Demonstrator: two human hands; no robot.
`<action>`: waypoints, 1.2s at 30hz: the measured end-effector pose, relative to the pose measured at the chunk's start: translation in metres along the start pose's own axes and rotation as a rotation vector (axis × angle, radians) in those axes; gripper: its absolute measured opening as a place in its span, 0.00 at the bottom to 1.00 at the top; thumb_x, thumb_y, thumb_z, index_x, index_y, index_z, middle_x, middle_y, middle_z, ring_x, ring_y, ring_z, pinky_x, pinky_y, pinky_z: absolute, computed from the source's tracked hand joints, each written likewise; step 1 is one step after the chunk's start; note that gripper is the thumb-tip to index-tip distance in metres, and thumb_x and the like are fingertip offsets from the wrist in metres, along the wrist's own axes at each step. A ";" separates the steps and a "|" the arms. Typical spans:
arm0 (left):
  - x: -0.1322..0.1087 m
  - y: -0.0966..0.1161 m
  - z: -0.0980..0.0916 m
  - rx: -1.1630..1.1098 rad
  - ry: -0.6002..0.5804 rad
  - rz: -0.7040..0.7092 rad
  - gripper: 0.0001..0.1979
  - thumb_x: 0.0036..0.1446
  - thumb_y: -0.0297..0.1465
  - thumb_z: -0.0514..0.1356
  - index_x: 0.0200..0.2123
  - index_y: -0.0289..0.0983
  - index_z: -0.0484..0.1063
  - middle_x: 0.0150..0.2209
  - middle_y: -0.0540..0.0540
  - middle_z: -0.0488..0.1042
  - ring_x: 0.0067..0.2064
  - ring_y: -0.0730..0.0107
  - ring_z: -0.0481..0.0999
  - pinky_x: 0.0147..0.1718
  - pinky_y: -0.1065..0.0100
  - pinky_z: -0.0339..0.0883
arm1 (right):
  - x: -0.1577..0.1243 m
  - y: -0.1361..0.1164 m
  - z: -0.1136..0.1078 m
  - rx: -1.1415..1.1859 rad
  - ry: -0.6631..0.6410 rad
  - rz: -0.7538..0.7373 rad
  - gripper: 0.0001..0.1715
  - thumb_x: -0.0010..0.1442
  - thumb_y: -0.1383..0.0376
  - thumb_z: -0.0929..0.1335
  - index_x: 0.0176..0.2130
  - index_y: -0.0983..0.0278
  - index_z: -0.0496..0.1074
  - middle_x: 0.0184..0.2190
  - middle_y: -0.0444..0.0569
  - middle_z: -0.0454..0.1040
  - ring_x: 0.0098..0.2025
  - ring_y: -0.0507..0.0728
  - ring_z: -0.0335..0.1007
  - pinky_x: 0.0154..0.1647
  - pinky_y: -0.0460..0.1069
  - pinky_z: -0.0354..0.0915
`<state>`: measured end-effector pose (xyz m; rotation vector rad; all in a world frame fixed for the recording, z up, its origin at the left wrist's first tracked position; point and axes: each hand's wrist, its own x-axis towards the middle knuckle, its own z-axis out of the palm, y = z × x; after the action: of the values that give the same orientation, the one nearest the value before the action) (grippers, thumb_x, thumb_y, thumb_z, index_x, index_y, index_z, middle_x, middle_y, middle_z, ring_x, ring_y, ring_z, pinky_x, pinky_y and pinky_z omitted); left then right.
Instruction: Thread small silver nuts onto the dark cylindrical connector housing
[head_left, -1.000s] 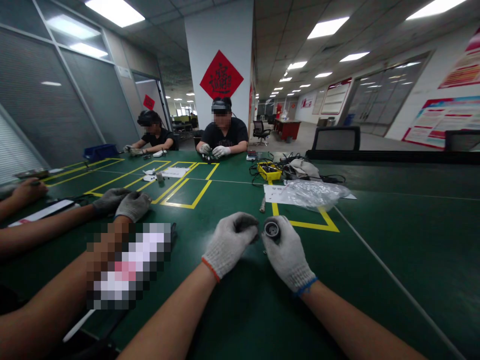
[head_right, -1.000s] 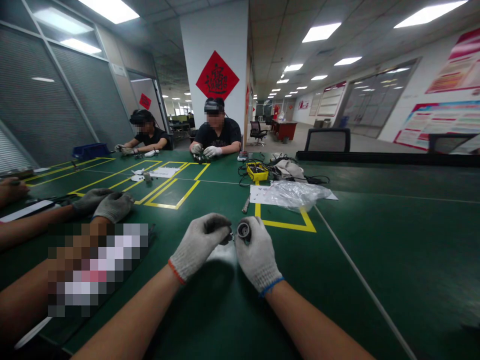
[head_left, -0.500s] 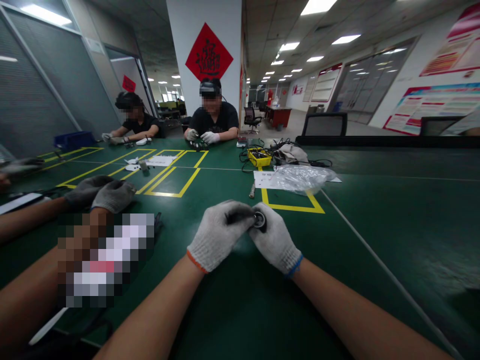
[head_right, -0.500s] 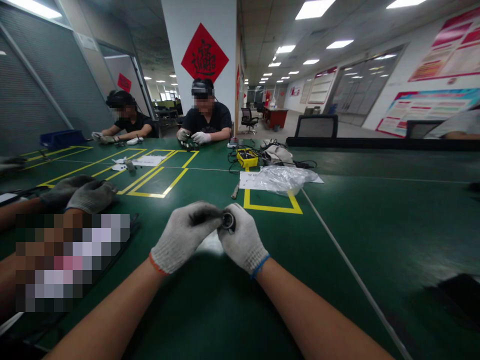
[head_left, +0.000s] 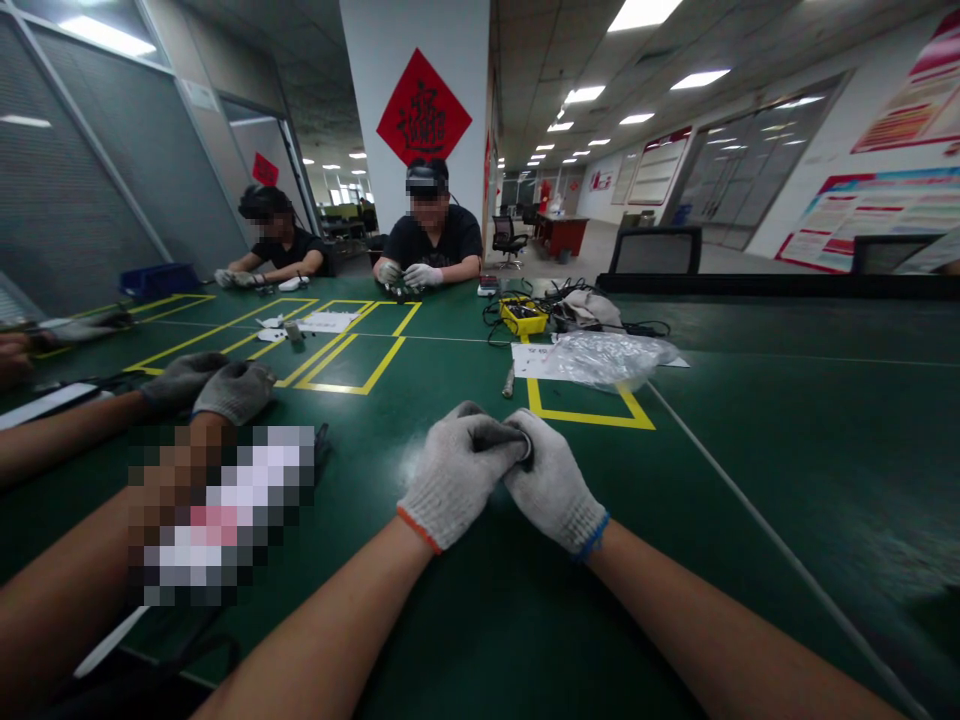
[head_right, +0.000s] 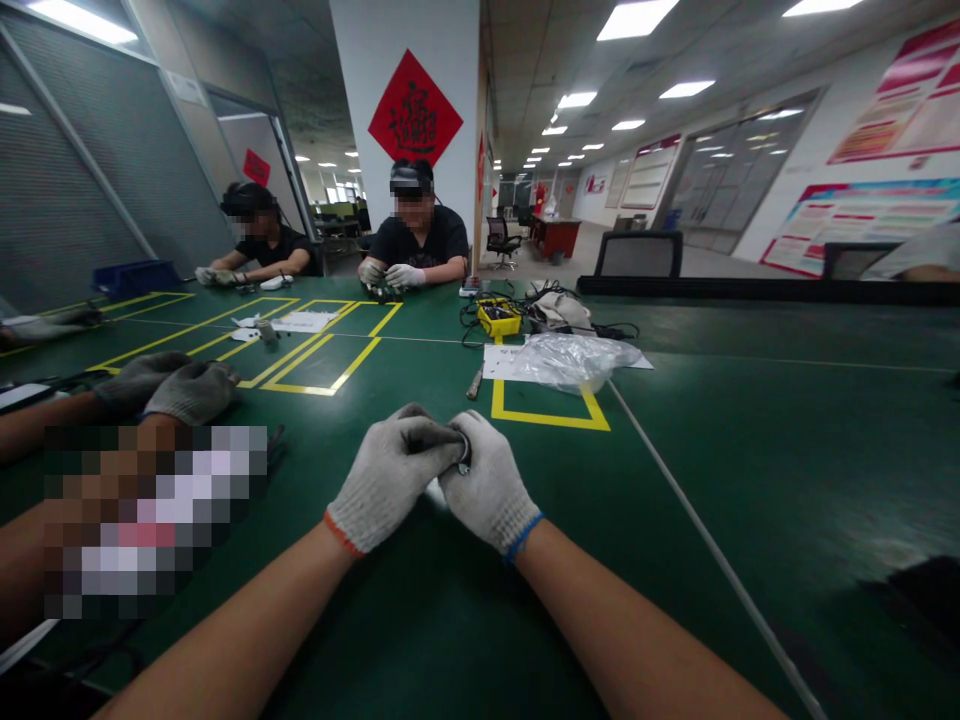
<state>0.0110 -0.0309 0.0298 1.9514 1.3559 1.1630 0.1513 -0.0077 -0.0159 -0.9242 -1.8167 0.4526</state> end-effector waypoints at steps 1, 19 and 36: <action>0.000 0.001 0.000 0.023 0.005 -0.007 0.04 0.56 0.25 0.69 0.29 0.38 0.83 0.32 0.48 0.76 0.36 0.68 0.76 0.35 0.67 0.69 | 0.000 0.001 0.001 -0.004 0.001 0.003 0.05 0.52 0.70 0.65 0.30 0.60 0.65 0.29 0.46 0.69 0.30 0.56 0.67 0.30 0.50 0.62; 0.001 0.006 -0.005 0.042 -0.076 -0.025 0.05 0.57 0.25 0.67 0.31 0.39 0.84 0.33 0.48 0.78 0.38 0.67 0.77 0.37 0.66 0.70 | -0.001 0.001 0.000 -0.026 -0.006 -0.004 0.04 0.53 0.70 0.66 0.30 0.61 0.66 0.30 0.46 0.69 0.30 0.55 0.66 0.30 0.50 0.61; 0.004 0.002 -0.008 0.078 -0.038 0.024 0.05 0.56 0.25 0.69 0.28 0.37 0.82 0.31 0.48 0.76 0.36 0.67 0.76 0.35 0.66 0.68 | 0.000 0.001 0.002 -0.019 0.021 -0.019 0.05 0.52 0.70 0.66 0.30 0.60 0.65 0.29 0.46 0.70 0.30 0.55 0.68 0.30 0.49 0.61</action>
<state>0.0052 -0.0286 0.0369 2.0395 1.3813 1.0939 0.1502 -0.0072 -0.0171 -0.9206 -1.8123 0.4129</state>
